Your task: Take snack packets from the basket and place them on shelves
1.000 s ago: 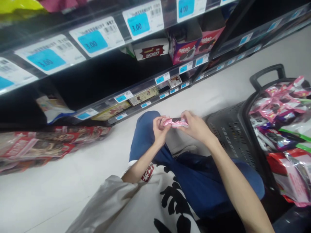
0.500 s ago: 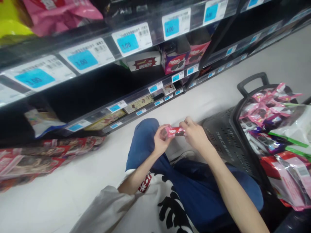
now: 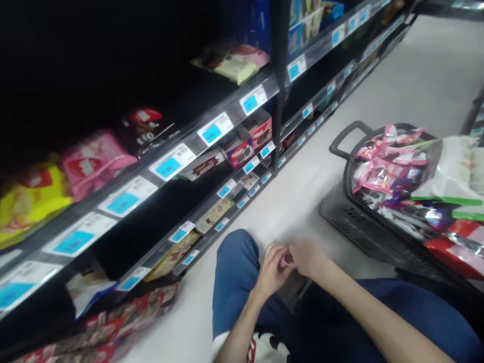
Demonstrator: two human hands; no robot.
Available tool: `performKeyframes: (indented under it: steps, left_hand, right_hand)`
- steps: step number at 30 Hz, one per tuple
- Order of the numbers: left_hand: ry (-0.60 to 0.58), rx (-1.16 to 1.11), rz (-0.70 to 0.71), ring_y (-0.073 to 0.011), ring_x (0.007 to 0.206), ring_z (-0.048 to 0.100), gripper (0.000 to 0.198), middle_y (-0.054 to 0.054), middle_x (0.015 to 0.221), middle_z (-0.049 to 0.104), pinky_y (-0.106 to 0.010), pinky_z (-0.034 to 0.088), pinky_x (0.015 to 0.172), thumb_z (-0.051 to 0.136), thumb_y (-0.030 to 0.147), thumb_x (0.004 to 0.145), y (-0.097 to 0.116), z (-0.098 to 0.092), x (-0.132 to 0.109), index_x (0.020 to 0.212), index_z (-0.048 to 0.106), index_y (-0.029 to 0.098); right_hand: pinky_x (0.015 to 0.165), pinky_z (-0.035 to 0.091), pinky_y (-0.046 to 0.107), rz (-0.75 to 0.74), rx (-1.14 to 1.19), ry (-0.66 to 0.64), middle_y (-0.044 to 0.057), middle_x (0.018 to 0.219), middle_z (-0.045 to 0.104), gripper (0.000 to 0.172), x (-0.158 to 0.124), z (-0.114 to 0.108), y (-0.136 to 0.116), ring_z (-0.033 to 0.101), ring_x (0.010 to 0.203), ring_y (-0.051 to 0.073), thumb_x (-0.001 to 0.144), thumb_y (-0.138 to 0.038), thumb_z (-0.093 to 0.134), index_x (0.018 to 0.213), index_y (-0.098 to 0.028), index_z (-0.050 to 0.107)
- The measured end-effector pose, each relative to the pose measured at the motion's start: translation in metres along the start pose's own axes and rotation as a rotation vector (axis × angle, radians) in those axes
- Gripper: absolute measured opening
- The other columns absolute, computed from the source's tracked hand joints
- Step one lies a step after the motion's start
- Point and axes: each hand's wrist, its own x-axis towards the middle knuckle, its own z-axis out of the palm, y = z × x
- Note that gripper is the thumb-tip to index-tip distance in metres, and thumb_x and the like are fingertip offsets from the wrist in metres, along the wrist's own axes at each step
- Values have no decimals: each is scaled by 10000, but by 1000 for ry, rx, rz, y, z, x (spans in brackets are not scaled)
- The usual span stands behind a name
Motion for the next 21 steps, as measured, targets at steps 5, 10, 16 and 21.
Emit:
performKeyframes:
  steps: [5, 10, 16, 21]
  left_hand:
    - [-25, -42, -104, -274, 1047, 648, 469, -104, 1156, 670, -448, 577, 876, 645, 102, 820, 4, -6, 1, 1248, 612, 290]
    - [-102, 122, -26, -278, 1093, 645, 390, -99, 1194, 655, -443, 545, 949, 650, 243, 892, 4, -47, 42, 1275, 603, 303]
    - [-181, 565, 289, -308, 1182, 572, 561, -150, 1307, 601, -483, 440, 1036, 597, 338, 942, 30, -123, 156, 1479, 464, 246]
    - [8, 829, 311, -340, 1171, 565, 601, -190, 1272, 571, -486, 429, 1045, 526, 379, 964, 70, -162, 256, 1508, 421, 145]
  right_hand:
    - [843, 568, 364, -58, 157, 114, 168, 1061, 762, 199, 1, 0, -3, 727, 1049, 291, 905, -85, 606, 1021, -118, 764]
    - [819, 576, 350, -121, 239, 322, 176, 1123, 729, 234, -4, -19, 15, 716, 1049, 277, 891, -85, 617, 1094, -124, 727]
    - [751, 574, 389, 117, 299, 532, 257, 1170, 685, 658, -12, -39, 46, 735, 969, 310, 876, -72, 603, 1504, -83, 404]
    - [840, 564, 458, 30, 348, 297, 246, 1193, 703, 484, -17, -37, 49, 703, 1095, 337, 870, -59, 617, 1352, -70, 576]
